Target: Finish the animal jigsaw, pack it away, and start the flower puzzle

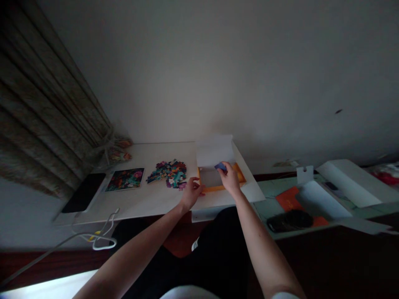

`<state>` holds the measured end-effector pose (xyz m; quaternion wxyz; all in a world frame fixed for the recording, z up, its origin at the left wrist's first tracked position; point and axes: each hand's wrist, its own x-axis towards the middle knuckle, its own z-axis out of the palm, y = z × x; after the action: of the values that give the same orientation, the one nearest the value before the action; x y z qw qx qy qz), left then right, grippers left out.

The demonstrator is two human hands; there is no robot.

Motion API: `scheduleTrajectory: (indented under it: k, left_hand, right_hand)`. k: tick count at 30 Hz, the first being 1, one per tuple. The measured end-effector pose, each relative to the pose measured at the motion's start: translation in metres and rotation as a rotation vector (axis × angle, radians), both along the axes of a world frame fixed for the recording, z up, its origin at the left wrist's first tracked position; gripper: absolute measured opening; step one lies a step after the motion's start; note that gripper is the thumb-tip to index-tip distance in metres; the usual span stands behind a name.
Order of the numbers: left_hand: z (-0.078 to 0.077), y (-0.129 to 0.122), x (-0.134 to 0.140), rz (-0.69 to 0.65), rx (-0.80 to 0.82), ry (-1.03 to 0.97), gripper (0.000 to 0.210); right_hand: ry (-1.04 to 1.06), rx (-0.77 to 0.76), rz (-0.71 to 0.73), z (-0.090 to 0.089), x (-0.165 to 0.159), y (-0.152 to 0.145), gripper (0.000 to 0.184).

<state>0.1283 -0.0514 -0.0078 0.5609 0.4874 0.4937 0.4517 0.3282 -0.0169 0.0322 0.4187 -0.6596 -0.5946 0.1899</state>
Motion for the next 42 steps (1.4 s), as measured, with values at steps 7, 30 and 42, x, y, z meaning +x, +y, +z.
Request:
scheduleTrajectory:
  k: [7, 30, 42]
  left_hand:
    - [0.021, -0.013, -0.012, 0.115, 0.283, 0.04, 0.04]
    - [-0.004, 0.031, -0.185, 0.223, 0.508, 1.045, 0.032]
    - [-0.004, 0.024, -0.171, 0.205, 0.534, 1.269, 0.034]
  right_hand:
    - [0.321, -0.029, 0.219, -0.005, -0.052, -0.026, 0.046]
    - [-0.645, 0.045, 0.193, -0.022, -0.03, 0.007, 0.034]
    - [-0.541, 0.074, 0.146, -0.017, -0.009, 0.034, 0.038]
